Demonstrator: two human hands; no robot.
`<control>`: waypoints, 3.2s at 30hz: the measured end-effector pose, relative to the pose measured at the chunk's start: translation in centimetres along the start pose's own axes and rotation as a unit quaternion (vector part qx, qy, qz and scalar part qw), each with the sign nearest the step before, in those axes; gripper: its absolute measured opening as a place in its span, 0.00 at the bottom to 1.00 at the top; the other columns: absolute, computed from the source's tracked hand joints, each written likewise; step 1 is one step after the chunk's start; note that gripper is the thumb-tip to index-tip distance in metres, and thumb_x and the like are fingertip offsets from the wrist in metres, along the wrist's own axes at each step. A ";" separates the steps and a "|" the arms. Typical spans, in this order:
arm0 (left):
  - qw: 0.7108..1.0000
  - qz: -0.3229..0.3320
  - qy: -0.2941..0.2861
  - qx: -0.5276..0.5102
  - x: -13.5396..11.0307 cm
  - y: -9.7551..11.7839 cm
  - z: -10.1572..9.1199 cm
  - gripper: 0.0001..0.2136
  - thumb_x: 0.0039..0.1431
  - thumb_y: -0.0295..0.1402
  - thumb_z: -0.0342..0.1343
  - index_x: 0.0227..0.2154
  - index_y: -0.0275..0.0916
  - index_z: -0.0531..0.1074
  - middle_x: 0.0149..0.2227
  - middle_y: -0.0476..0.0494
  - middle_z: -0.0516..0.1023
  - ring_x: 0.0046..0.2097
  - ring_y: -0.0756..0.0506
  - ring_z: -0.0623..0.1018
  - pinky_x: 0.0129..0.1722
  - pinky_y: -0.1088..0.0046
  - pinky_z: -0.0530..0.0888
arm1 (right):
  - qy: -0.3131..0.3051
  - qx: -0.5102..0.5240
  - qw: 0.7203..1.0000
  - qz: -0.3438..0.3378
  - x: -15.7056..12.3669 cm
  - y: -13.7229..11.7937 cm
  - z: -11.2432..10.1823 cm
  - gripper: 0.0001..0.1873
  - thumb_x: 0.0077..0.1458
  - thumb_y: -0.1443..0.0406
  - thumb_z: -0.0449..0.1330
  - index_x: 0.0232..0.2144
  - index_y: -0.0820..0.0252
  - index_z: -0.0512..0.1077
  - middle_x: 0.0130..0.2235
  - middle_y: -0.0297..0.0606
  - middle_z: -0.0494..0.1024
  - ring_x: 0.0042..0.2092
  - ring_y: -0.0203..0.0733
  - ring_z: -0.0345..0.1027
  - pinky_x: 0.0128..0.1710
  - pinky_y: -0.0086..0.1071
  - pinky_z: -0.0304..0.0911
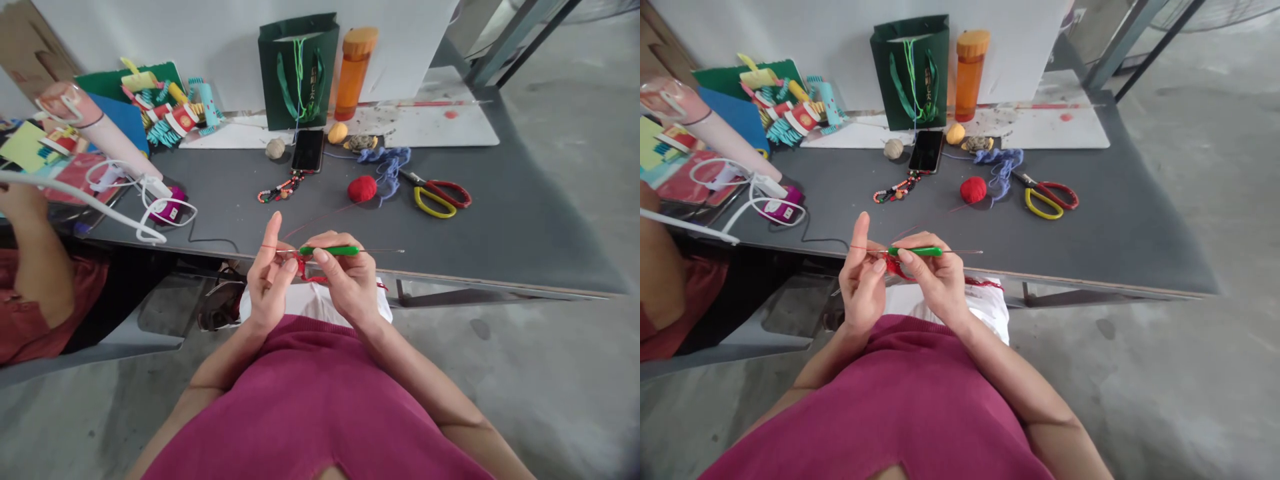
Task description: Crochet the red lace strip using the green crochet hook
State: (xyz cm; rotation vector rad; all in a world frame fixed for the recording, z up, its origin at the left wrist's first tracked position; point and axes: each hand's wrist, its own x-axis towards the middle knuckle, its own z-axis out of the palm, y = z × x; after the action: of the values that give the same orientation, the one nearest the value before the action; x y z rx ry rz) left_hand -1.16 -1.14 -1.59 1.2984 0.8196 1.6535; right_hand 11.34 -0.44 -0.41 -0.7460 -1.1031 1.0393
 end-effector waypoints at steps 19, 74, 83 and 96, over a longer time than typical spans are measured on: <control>0.998 -0.038 -0.050 0.029 0.5 0.9 -0.5 0.31 0.66 0.38 0.65 0.70 0.56 0.67 0.36 0.50 0.79 0.35 0.49 0.77 0.37 0.73 0.79 | 0.009 0.011 0.999 0.032 0.0 -0.2 -0.5 0.10 0.53 0.55 0.76 0.30 0.51 0.81 0.30 0.33 0.83 0.33 0.40 0.77 0.36 0.37 0.76; 0.959 -0.214 -0.091 -0.165 1.2 0.5 -0.4 0.35 0.55 0.34 0.74 0.66 0.55 0.72 0.38 0.53 0.81 0.37 0.52 0.79 0.41 0.74 0.79 | 0.035 0.162 0.982 0.085 -0.3 0.2 -0.5 0.12 0.48 0.57 0.80 0.29 0.51 0.81 0.32 0.31 0.88 0.23 0.31 0.68 0.24 0.27 0.68; 0.975 -0.195 -0.030 -0.103 0.8 0.9 0.2 0.43 0.54 0.31 0.74 0.71 0.56 0.65 0.35 0.55 0.78 0.36 0.52 0.76 0.41 0.76 0.77 | 0.045 0.165 0.977 0.131 -0.2 0.2 -0.5 0.14 0.44 0.55 0.80 0.28 0.50 0.81 0.30 0.28 0.86 0.22 0.30 0.65 0.24 0.27 0.66; 0.989 -0.139 -0.005 -0.043 0.8 1.1 0.4 0.43 0.56 0.31 0.72 0.73 0.54 0.62 0.34 0.53 0.80 0.40 0.49 0.79 0.48 0.72 0.76 | 0.034 0.131 0.985 0.108 -0.3 1.3 -1.3 0.13 0.49 0.55 0.77 0.31 0.50 0.78 0.34 0.29 0.83 0.27 0.33 0.67 0.28 0.30 0.66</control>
State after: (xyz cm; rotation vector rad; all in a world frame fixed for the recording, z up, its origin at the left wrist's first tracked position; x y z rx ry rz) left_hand -1.09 -0.90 -0.24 1.0785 0.8719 1.4440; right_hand 12.15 -0.24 -2.04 -0.6918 -0.8187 1.3049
